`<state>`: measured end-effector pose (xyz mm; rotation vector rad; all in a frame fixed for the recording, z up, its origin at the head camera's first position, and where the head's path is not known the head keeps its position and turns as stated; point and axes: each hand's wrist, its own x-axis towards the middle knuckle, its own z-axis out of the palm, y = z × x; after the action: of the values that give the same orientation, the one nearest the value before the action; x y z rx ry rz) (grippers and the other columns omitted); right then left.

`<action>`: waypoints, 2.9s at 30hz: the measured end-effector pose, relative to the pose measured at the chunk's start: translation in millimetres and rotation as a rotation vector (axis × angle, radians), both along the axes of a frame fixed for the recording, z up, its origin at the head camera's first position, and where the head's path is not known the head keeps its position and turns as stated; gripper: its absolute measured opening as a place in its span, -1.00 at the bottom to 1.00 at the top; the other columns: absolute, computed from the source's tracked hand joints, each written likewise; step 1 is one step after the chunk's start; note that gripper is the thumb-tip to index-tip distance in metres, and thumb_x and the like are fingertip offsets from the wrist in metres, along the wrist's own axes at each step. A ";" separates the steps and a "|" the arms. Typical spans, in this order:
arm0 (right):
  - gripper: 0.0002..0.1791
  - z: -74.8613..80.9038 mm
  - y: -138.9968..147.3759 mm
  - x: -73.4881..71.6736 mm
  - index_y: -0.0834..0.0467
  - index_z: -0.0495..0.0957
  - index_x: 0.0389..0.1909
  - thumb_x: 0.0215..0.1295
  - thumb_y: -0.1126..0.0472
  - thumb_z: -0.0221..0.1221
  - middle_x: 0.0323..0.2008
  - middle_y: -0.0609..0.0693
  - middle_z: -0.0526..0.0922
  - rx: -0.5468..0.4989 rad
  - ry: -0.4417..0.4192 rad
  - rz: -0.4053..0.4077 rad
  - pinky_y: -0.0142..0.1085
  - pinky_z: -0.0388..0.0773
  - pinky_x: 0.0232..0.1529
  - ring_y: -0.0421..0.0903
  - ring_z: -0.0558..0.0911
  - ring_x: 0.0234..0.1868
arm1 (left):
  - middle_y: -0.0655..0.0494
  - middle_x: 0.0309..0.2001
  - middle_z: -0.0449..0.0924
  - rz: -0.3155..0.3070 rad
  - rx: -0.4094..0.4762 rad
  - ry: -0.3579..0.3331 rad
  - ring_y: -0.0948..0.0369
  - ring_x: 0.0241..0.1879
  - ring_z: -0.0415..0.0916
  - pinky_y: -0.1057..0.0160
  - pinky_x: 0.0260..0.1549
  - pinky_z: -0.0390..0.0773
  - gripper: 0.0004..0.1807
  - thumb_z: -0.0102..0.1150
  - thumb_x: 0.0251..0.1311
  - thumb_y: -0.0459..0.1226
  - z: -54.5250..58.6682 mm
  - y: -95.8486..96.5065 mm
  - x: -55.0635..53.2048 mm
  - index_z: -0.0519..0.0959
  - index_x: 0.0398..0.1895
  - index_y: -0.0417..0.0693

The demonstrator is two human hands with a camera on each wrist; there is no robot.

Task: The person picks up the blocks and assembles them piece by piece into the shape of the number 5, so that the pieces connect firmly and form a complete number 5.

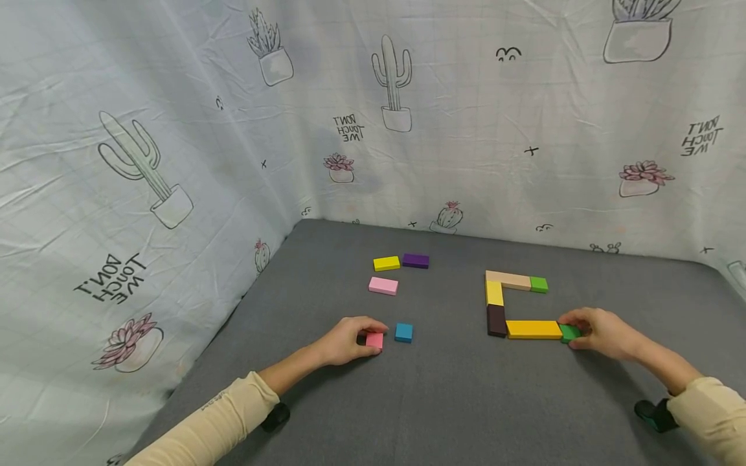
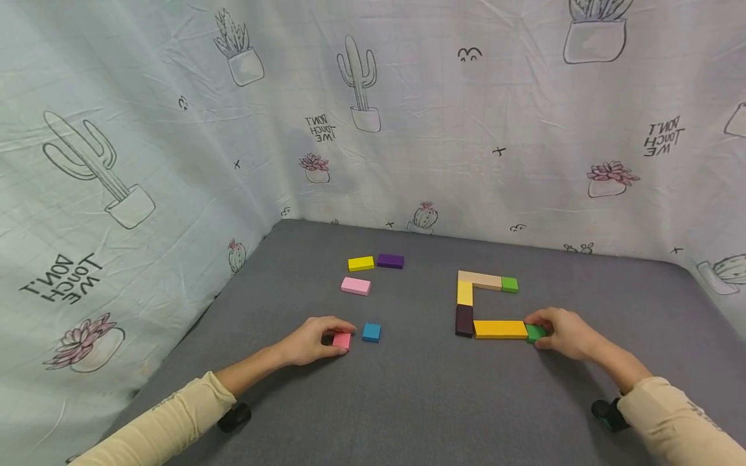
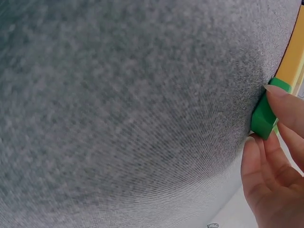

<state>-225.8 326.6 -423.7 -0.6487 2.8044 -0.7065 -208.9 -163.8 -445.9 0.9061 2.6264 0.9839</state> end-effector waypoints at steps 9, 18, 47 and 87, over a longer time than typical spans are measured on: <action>-0.53 4.7 0.1 -3.1 0.41 0.53 -0.04 0.02 0.31 0.39 -0.23 0.04 0.57 -0.032 -0.026 0.017 -0.33 0.49 -0.40 -0.13 0.48 -0.30 | 0.03 0.05 0.55 -0.001 0.001 0.016 0.19 0.00 0.48 0.28 0.01 0.48 -0.57 0.32 0.14 -0.35 -0.3 -2.0 -1.1 0.53 0.11 -0.20; -0.49 13.4 -1.1 -9.0 0.41 0.49 0.00 0.09 0.21 0.36 -0.11 0.24 0.56 -0.022 -0.044 0.023 -0.01 0.54 -0.21 0.20 0.53 -0.11 | 0.00 0.03 0.57 -0.026 0.023 0.036 0.15 0.00 0.50 0.26 0.01 0.49 -0.58 0.31 0.15 -0.33 -1.1 -0.7 -1.8 0.54 0.09 -0.24; -0.20 54.5 -95.6 -97.6 0.46 -0.03 0.39 0.49 -0.13 -0.16 0.24 0.47 0.22 -0.441 -0.349 -0.042 0.08 0.25 0.22 0.33 0.25 0.25 | 0.02 -0.01 0.59 -0.027 0.042 0.063 0.23 -0.05 0.50 0.37 -0.03 0.48 -0.60 0.34 0.12 -0.36 -2.5 -1.3 -1.3 0.56 0.05 -0.23; -0.36 8.3 -279.7 -155.2 0.28 -0.06 0.46 0.55 -0.02 -0.25 0.43 0.27 -0.02 -0.906 -0.561 -0.095 -0.07 -0.05 0.38 0.15 -0.01 0.43 | 0.06 -0.01 0.59 -0.016 0.023 0.050 0.29 -0.06 0.48 0.39 -0.02 0.46 -0.60 0.33 0.13 -0.34 -4.4 -2.8 -2.5 0.56 0.07 -0.18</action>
<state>-380.9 46.9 -415.4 -0.3299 1.9171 -1.8592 -211.4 -166.6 -450.3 0.9670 2.6499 1.0021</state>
